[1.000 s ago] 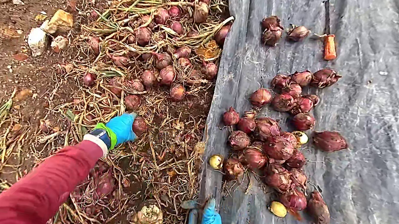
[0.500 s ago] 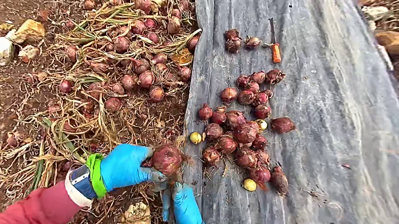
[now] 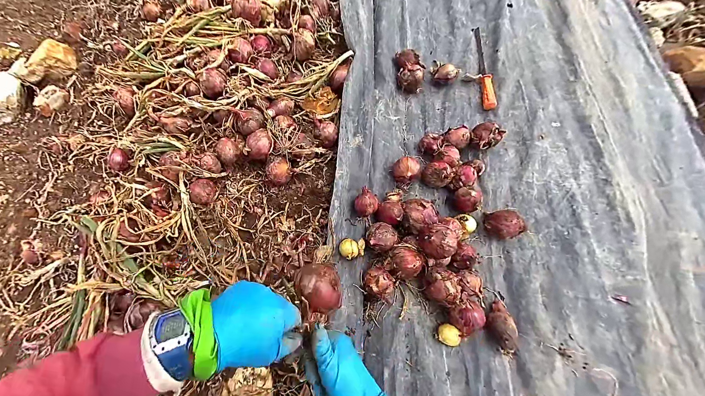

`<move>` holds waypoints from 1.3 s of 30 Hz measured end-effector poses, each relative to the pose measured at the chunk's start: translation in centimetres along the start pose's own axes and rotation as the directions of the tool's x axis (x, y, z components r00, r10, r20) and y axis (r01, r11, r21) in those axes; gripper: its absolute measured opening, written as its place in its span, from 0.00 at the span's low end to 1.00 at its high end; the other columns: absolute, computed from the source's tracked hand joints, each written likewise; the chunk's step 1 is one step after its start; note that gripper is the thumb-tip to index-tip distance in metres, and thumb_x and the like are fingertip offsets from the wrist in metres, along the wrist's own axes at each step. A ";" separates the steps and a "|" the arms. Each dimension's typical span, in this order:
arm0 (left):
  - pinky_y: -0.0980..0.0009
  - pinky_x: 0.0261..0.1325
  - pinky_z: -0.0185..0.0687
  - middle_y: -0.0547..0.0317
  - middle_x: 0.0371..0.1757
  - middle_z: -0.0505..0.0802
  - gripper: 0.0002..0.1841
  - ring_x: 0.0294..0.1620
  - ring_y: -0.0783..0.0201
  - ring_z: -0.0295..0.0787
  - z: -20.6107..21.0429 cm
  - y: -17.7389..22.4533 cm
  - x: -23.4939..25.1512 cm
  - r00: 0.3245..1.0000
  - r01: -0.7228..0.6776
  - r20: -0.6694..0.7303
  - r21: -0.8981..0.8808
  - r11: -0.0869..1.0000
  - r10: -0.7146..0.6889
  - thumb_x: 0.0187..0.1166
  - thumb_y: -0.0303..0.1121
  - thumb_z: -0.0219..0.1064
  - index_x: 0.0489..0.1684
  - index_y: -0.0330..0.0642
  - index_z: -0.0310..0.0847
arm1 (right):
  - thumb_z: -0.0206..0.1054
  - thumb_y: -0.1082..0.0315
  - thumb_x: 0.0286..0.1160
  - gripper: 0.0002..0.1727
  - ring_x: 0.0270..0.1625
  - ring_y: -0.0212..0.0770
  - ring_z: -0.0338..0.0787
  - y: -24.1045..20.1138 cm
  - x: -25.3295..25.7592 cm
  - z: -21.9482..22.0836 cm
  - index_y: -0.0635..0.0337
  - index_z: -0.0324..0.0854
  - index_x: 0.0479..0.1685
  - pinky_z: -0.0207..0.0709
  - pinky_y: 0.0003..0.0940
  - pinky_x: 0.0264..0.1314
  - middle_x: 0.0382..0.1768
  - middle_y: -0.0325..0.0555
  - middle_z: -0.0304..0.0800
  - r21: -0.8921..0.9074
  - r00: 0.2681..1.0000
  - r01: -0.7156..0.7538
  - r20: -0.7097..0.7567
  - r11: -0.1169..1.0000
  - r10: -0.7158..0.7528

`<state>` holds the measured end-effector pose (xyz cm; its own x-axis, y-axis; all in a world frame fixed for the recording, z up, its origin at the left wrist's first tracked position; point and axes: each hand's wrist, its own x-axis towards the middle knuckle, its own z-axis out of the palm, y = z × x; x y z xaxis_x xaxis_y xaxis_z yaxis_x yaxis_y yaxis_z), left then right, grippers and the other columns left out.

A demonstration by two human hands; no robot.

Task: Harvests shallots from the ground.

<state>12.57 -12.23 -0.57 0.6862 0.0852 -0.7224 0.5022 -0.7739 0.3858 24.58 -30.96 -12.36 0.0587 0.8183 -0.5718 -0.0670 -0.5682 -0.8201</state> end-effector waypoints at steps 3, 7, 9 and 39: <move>0.35 0.52 0.83 0.49 0.47 0.94 0.20 0.52 0.44 0.92 -0.1 2.1 2.1 0.997 -0.067 0.044 0.029 0.997 0.065 0.91 0.51 0.54 0.53 0.48 0.87 | 0.29 0.16 0.72 0.52 0.12 0.41 0.80 -0.3 -1.7 -0.5 0.55 0.81 0.27 0.79 0.39 0.14 0.13 0.43 0.80 0.175 0.967 0.150 -0.231 0.973 -0.107; 0.38 0.53 0.86 0.56 0.51 0.96 0.15 0.54 0.49 0.94 -3.1 -4.7 7.3 0.915 0.299 -0.284 0.003 0.954 -0.286 0.88 0.48 0.57 0.55 0.57 0.88 | 0.18 0.28 0.84 0.51 0.09 0.46 0.79 1.2 -3.1 -1.2 0.62 0.78 0.34 0.80 0.45 0.10 0.11 0.48 0.77 0.441 0.826 0.260 -0.563 0.859 0.039; 0.34 0.54 0.86 0.51 0.55 0.95 0.13 0.56 0.44 0.93 -3.8 -9.1 10.7 0.870 0.385 -0.347 0.032 0.922 -0.350 0.88 0.43 0.57 0.58 0.54 0.87 | 0.19 0.30 0.86 0.50 0.09 0.46 0.80 2.0 -4.0 -0.6 0.62 0.79 0.33 0.80 0.44 0.10 0.11 0.47 0.79 0.417 0.832 0.218 -0.552 0.883 0.055; 0.40 0.53 0.85 0.51 0.46 0.95 0.10 0.50 0.48 0.93 3.2 -7.8 0.7 0.950 0.168 -0.253 -0.082 0.982 -0.184 0.80 0.42 0.68 0.43 0.46 0.90 | 0.38 0.16 0.72 0.53 0.15 0.42 0.84 2.3 0.9 3.0 0.62 0.84 0.44 0.85 0.39 0.18 0.17 0.44 0.84 0.469 0.992 0.091 -0.121 0.878 -0.039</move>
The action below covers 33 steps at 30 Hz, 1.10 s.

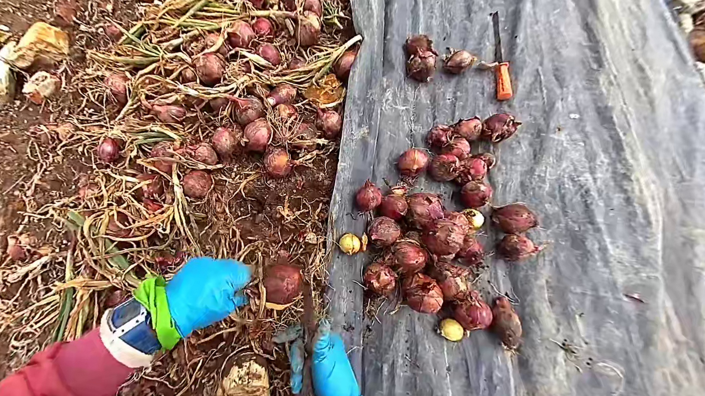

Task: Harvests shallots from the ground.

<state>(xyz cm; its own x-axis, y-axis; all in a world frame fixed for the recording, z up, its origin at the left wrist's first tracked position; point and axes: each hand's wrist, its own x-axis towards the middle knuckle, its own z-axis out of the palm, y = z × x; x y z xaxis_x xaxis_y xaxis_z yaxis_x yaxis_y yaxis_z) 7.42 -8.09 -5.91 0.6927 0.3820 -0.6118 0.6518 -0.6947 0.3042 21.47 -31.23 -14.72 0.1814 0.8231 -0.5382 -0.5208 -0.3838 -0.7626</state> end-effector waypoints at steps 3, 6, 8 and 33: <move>0.39 0.51 0.85 0.50 0.44 0.94 0.10 0.49 0.46 0.92 -1.7 2.2 -1.9 0.970 -0.210 0.140 0.050 0.977 0.201 0.82 0.40 0.66 0.42 0.45 0.89 | 0.37 0.15 0.71 0.51 0.15 0.42 0.83 -4.6 -0.3 1.2 0.59 0.82 0.35 0.83 0.39 0.18 0.16 0.43 0.83 -0.184 0.996 0.085 0.015 0.979 -0.083; 0.42 0.52 0.86 0.56 0.43 0.95 0.12 0.47 0.52 0.93 -3.8 1.8 -2.8 0.993 -0.112 0.045 0.044 0.993 0.110 0.83 0.46 0.67 0.43 0.50 0.91 | 0.33 0.24 0.83 0.50 0.13 0.41 0.79 -5.9 -1.9 0.3 0.59 0.89 0.36 0.79 0.39 0.16 0.14 0.44 0.80 -0.291 0.998 0.057 -0.021 0.955 -0.066; 0.42 0.50 0.85 0.55 0.41 0.93 0.17 0.46 0.51 0.92 -4.1 3.8 -3.6 0.996 -0.085 0.023 0.045 0.995 0.084 0.84 0.52 0.64 0.39 0.48 0.89 | 0.32 0.22 0.80 0.50 0.14 0.41 0.80 -4.8 -2.4 -0.3 0.56 0.89 0.40 0.79 0.40 0.17 0.15 0.44 0.81 -0.388 1.000 -0.007 -0.006 0.922 0.005; 0.30 0.68 0.77 0.42 0.58 0.93 0.38 0.62 0.37 0.89 -9.0 -14.8 22.1 0.689 0.564 -0.447 -0.162 0.810 -0.570 0.50 0.54 0.84 0.66 0.50 0.83 | 0.16 0.30 0.84 0.55 0.12 0.46 0.84 -0.9 1.5 0.8 0.66 0.84 0.42 0.84 0.43 0.16 0.13 0.51 0.83 0.016 0.945 -0.175 -0.280 0.984 0.173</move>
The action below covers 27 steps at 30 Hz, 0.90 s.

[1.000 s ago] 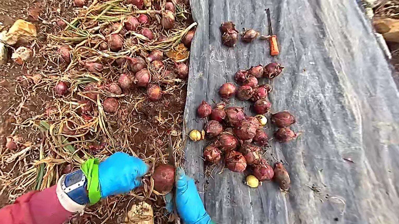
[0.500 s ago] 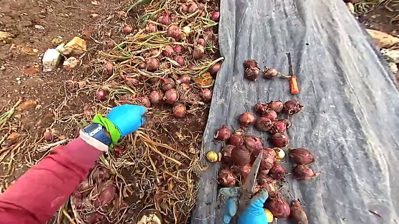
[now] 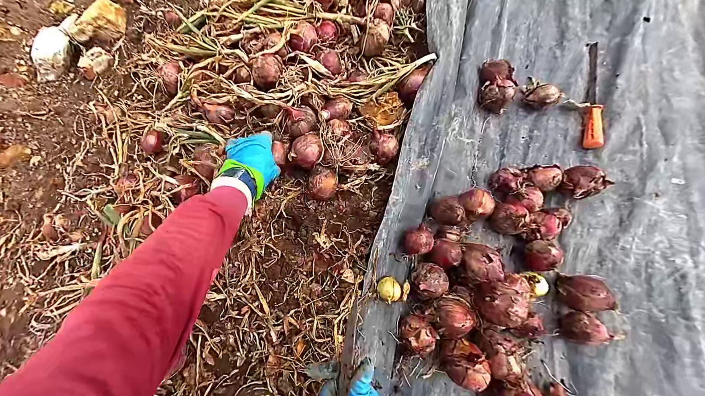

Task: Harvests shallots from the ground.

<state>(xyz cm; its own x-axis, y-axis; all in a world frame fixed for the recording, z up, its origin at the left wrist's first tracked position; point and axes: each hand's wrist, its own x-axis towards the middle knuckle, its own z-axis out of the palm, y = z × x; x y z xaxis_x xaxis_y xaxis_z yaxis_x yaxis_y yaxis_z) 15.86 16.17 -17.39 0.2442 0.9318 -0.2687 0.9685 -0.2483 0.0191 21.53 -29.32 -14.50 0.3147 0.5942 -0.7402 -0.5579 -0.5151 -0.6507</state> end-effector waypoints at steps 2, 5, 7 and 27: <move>0.33 0.72 0.76 0.42 0.66 0.90 0.39 0.67 0.39 0.86 -0.5 0.2 -1.3 0.990 -0.133 -0.075 -0.140 0.981 0.123 0.49 0.45 0.88 0.70 0.54 0.83 | 0.14 0.30 0.83 0.55 0.12 0.47 0.83 -0.4 0.5 -0.3 0.66 0.82 0.37 0.84 0.44 0.16 0.13 0.52 0.82 0.058 0.999 -0.037 -0.005 0.998 0.037; 0.44 0.73 0.84 0.58 0.72 0.89 0.41 0.70 0.55 0.88 -3.3 0.8 -8.5 0.932 -0.314 0.005 -0.488 0.814 0.363 0.59 0.34 0.86 0.80 0.64 0.76 | 0.15 0.27 0.81 0.57 0.12 0.45 0.82 -1.0 2.2 0.3 0.67 0.83 0.42 0.83 0.42 0.16 0.13 0.51 0.81 0.124 0.998 -0.024 0.068 0.992 0.016; 0.47 0.70 0.87 0.66 0.65 0.94 0.40 0.63 0.62 0.92 -5.2 1.4 -14.7 0.822 -0.347 0.236 -0.515 0.784 0.519 0.67 0.39 0.84 0.83 0.75 0.73 | 0.30 0.20 0.77 0.56 0.12 0.42 0.81 -1.9 3.3 1.1 0.66 0.87 0.49 0.83 0.40 0.15 0.13 0.47 0.80 0.131 0.983 0.098 0.140 0.986 -0.117; 0.40 0.60 0.85 0.56 0.52 0.96 0.21 0.57 0.51 0.93 -8.5 4.7 -24.2 0.731 -0.521 0.407 -0.184 0.833 0.547 0.92 0.55 0.53 0.59 0.56 0.88 | 0.25 0.25 0.82 0.51 0.12 0.44 0.80 -6.2 -1.3 -3.1 0.60 0.83 0.35 0.81 0.42 0.13 0.13 0.46 0.79 -0.120 0.900 0.429 -0.031 0.895 -0.435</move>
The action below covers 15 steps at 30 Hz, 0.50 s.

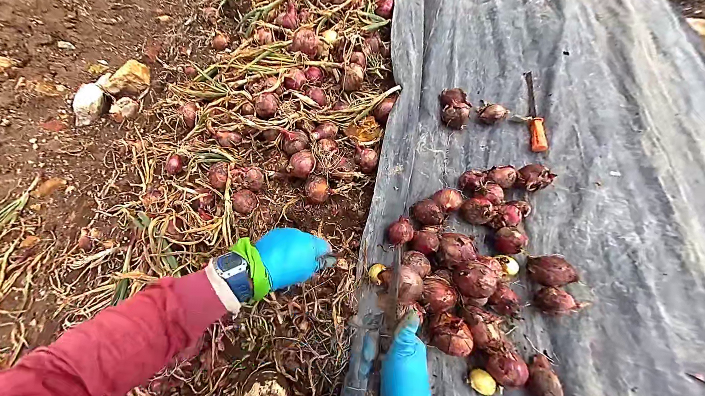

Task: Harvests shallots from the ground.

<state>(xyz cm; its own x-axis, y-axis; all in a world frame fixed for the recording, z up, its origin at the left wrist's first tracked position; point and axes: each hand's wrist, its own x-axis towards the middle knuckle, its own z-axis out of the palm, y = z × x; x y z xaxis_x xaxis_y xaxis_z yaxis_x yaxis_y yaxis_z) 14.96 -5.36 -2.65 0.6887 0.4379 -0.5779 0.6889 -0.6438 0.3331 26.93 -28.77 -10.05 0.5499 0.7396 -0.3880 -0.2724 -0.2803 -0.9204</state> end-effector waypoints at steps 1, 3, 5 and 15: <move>0.38 0.61 0.85 0.55 0.53 0.96 0.22 0.58 0.50 0.93 -1.1 -2.5 1.9 0.978 0.143 -0.144 -0.066 0.988 -0.151 0.91 0.56 0.53 0.62 0.57 0.88 | 0.22 0.29 0.86 0.50 0.11 0.46 0.80 -0.5 0.8 -0.7 0.61 0.80 0.32 0.81 0.44 0.12 0.13 0.48 0.79 0.032 0.991 0.000 -0.130 0.999 0.005; 0.34 0.62 0.84 0.50 0.55 0.96 0.19 0.60 0.44 0.93 -1.9 -8.3 4.9 0.862 0.355 -0.332 -0.144 0.924 -0.383 0.88 0.50 0.57 0.64 0.55 0.87 | 0.20 0.31 0.87 0.49 0.11 0.48 0.80 -0.4 1.7 -2.0 0.62 0.77 0.31 0.81 0.46 0.12 0.13 0.50 0.78 0.070 0.967 -0.051 -0.247 0.996 0.067; 0.32 0.65 0.82 0.44 0.58 0.95 0.18 0.62 0.39 0.91 -1.3 -14.6 7.9 0.811 0.448 -0.369 -0.106 0.887 -0.454 0.80 0.41 0.65 0.66 0.51 0.86 | 0.20 0.31 0.87 0.50 0.11 0.49 0.81 0.9 2.0 -1.9 0.62 0.78 0.30 0.81 0.47 0.12 0.13 0.50 0.80 0.064 0.972 -0.091 -0.212 0.994 0.103; 0.36 0.58 0.88 0.46 0.61 0.91 0.36 0.58 0.43 0.92 5.0 -18.1 6.0 0.858 0.499 -0.133 -0.007 0.867 -0.495 0.58 0.52 0.84 0.67 0.47 0.82 | 0.16 0.31 0.85 0.53 0.13 0.46 0.83 8.8 -2.1 4.5 0.64 0.83 0.35 0.82 0.42 0.16 0.14 0.51 0.83 0.071 0.882 -0.460 0.148 0.885 0.447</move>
<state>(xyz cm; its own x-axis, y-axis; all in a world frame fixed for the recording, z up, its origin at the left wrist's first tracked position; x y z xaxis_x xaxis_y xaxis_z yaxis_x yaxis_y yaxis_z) 5.52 5.78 -15.89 0.2800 0.7781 -0.5623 0.9421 -0.3353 0.0052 19.84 -30.03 -17.08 0.2466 0.6179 -0.7465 -0.5505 -0.5446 -0.6327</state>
